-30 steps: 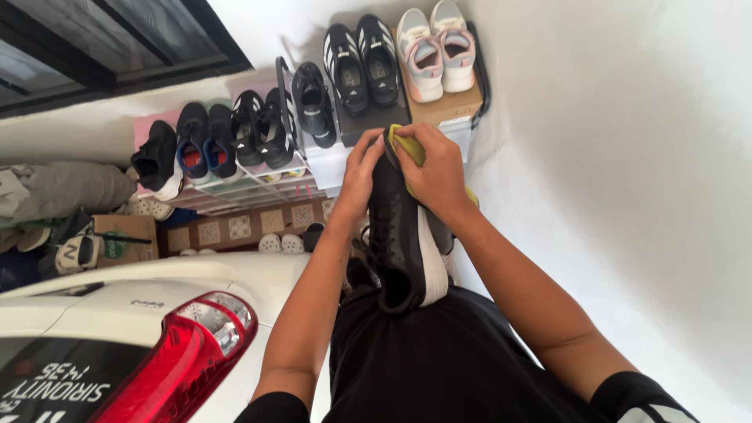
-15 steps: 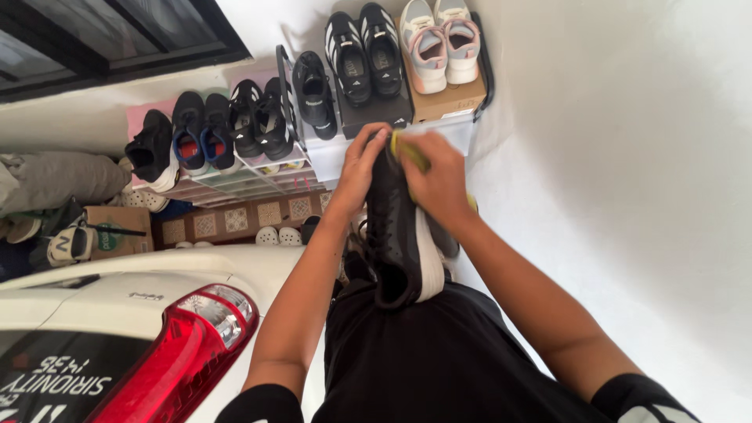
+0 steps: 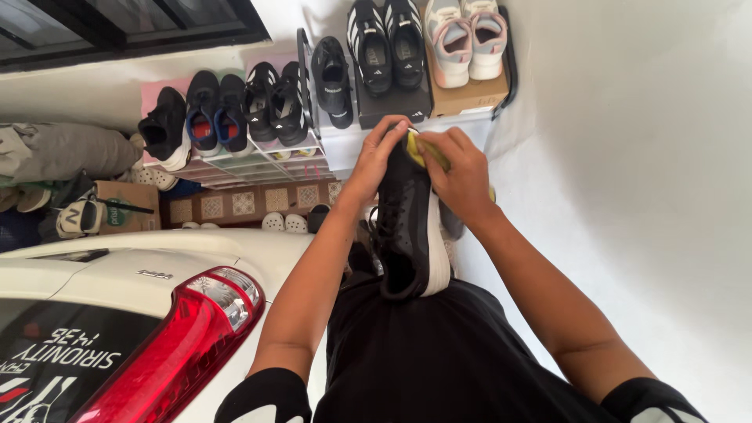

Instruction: The person wipes the exterior of a black sneaker with a yellow cloth, focusing on the sole and upper sections. They then place the shoe back on a shelf and pick up a blue sneaker to repeat the wiping process.

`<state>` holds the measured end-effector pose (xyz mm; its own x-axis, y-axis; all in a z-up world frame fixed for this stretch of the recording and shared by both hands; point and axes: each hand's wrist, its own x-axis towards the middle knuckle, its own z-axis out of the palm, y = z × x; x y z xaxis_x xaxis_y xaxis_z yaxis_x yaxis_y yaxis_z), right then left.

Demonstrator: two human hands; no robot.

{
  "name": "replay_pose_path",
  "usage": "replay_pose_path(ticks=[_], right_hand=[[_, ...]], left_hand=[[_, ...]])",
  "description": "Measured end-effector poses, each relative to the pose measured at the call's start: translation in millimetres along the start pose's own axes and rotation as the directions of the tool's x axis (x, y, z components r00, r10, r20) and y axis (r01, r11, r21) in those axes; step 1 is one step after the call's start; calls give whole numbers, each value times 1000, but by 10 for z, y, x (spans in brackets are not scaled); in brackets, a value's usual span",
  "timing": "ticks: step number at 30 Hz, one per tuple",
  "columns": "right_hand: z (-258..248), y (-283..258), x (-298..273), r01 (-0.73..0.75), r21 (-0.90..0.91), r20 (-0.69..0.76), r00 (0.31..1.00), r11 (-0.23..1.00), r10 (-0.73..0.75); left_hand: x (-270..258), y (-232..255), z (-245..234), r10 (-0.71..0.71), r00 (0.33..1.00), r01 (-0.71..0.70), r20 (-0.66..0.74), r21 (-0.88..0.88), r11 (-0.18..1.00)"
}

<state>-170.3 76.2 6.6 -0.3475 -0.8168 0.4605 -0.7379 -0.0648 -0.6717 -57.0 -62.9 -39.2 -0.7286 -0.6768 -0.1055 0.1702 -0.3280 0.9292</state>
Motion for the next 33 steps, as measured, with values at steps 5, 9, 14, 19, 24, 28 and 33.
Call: replay_pose_path(ticks=[5, 9, 14, 19, 24, 28, 33], right_hand=[[12, -270, -343, 125, 129, 208, 967, 984, -150], [13, -189, -329, 148, 134, 239, 955, 980, -176], [47, 9, 100, -220, 128, -54, 972, 967, 229], [47, -339, -412, -57, 113, 231, 972, 992, 29], [-68, -309, -166, -437, 165, 322, 871, 884, 371], [92, -270, 209, -260, 319, 15, 963, 911, 269], [-28, -469, -197, -152, 204, 370, 926, 967, 68]], left_hand=[[10, 9, -107, -58, 997, 59, -48, 17, 998], [1, -19, -197, -20, 998, 21, -63, 18, 1000], [15, 37, -110, -62, 998, 61, -16, -44, 997], [-32, 83, -205, -96, 990, 92, -106, -42, 995], [-97, 67, -333, -73, 988, 59, -134, -108, 992], [-66, 38, -353, 104, 975, -105, -197, 5, 994], [-114, 245, -760, 253, 829, -322, -499, -56, 945]])
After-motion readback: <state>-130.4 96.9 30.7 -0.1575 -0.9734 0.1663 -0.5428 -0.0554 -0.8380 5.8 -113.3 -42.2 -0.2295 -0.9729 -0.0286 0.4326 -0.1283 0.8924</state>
